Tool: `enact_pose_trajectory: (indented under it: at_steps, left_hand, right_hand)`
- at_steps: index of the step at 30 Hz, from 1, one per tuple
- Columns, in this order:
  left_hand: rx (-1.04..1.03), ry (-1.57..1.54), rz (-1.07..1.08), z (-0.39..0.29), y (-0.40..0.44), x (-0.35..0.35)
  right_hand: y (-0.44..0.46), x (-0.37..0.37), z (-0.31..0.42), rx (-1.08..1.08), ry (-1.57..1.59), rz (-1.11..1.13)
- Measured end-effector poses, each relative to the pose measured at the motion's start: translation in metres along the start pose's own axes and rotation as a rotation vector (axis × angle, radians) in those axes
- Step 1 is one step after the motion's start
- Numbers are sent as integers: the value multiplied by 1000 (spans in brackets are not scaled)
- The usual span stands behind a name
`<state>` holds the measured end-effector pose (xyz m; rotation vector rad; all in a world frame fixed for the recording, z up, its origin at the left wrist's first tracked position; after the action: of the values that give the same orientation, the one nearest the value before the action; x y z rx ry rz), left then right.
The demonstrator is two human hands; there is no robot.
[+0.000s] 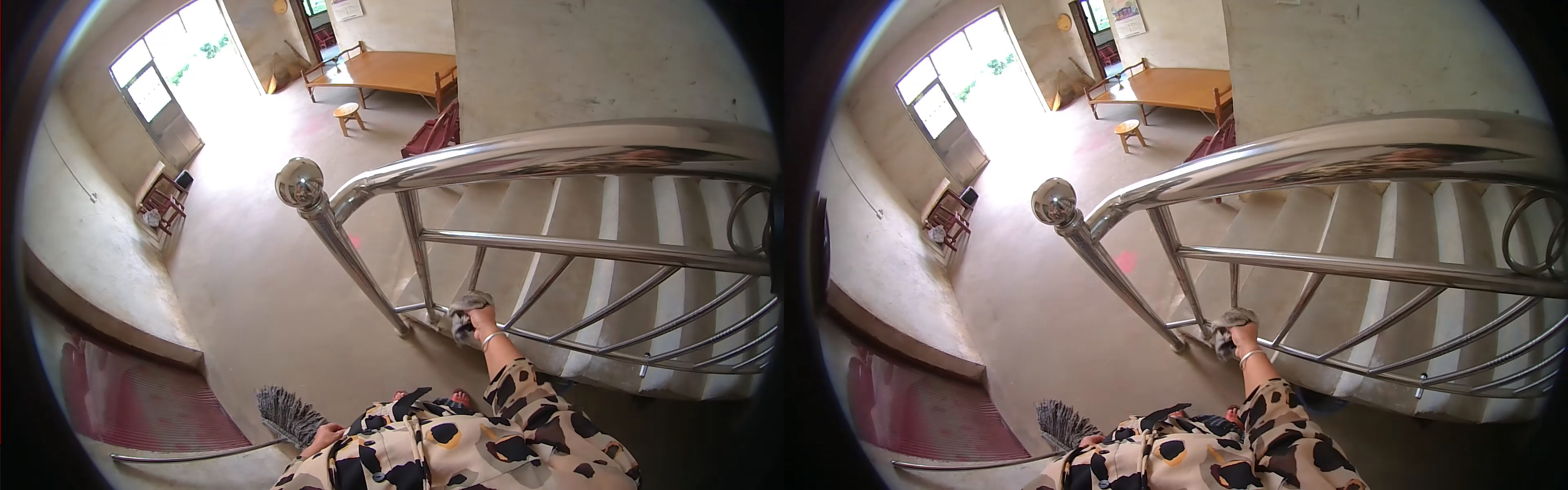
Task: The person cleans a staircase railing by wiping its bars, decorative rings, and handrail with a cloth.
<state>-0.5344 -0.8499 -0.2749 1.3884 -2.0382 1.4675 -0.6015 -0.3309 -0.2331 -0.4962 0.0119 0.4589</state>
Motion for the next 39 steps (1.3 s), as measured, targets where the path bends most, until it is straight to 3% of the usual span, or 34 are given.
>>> enact_pose_trajectory:
  at_steps: [1,3,5,7,8,9,10,13,14,15,17,19,21,22,25,27,29,30,32,33,34,35,37,39]
  left_hand:
    - [6,39,-9,8,-1,2]
    - [24,110,-28,21,-2,8]
    - [55,158,-44,29,-6,10]
    - [153,153,-67,34,-8,11]
    - [161,165,-56,31,-9,10]
    - [190,97,-157,-69,-66,48]
    - [161,89,-108,-57,-56,40]
    - [38,12,15,-19,-8,11]
    - [28,18,25,-41,-12,18]
    - [21,22,36,-76,-22,26]
    - [34,-53,25,-110,-28,34]
    - [45,-137,7,-128,-32,41]
    - [107,-298,0,-138,-37,46]
    - [73,-235,-19,-140,-41,51]
    - [36,-67,-10,-55,-11,26]
    - [47,64,-14,7,8,17]
    - [15,105,-113,28,-1,25]
    - [50,87,-74,39,-1,31]
    - [89,86,-62,59,-2,38]
    - [120,82,-41,69,-2,39]
    - [117,65,-48,78,-2,39]
    - [122,67,-48,88,-1,38]
    - [64,48,-16,109,11,30]
    - [71,9,-19,117,17,24]
  right_hand:
    - [-2,-3,4,-2,0,0]
    - [-6,-9,38,306,-93,-172]
    - [-4,-16,66,288,-146,-133]
    - [-24,-18,113,837,-353,-186]
    - [-40,-15,139,837,-362,-183]
    - [-61,-14,167,852,-238,-54]
    - [-72,-15,179,858,-113,74]
    - [-72,-22,177,836,48,82]
    - [-55,-21,160,895,-88,79]
    - [-41,-17,141,898,-86,77]
    - [-19,-11,89,707,-639,16]
    - [-18,-2,46,498,-509,-102]
    - [-29,-8,23,333,-369,50]
    - [-31,-20,17,252,-183,144]
    - [-60,-68,81,499,-92,178]
    - [-68,-106,117,814,-102,143]
    - [-45,-139,100,565,97,146]
    - [-40,-143,93,557,100,151]
    - [-41,-149,95,610,-93,131]
    - [-29,-150,80,605,-91,136]
    - [-8,-148,49,559,-278,110]
    - [4,-142,27,511,-465,83]
    - [2,-131,9,211,-477,129]
    - [-2,-133,4,134,-474,87]
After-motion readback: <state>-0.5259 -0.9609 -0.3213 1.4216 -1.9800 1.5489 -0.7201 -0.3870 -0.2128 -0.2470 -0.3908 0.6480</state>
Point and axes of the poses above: each hand's wrist, its own y-axis towards the middle knuckle, its own x-axis out of the back of the hand, z = x × y, the point moved 3 cm from there along y, towards the middle knuckle, and after that the axes turned 14 degrees about -z, right-handed, at the moved point
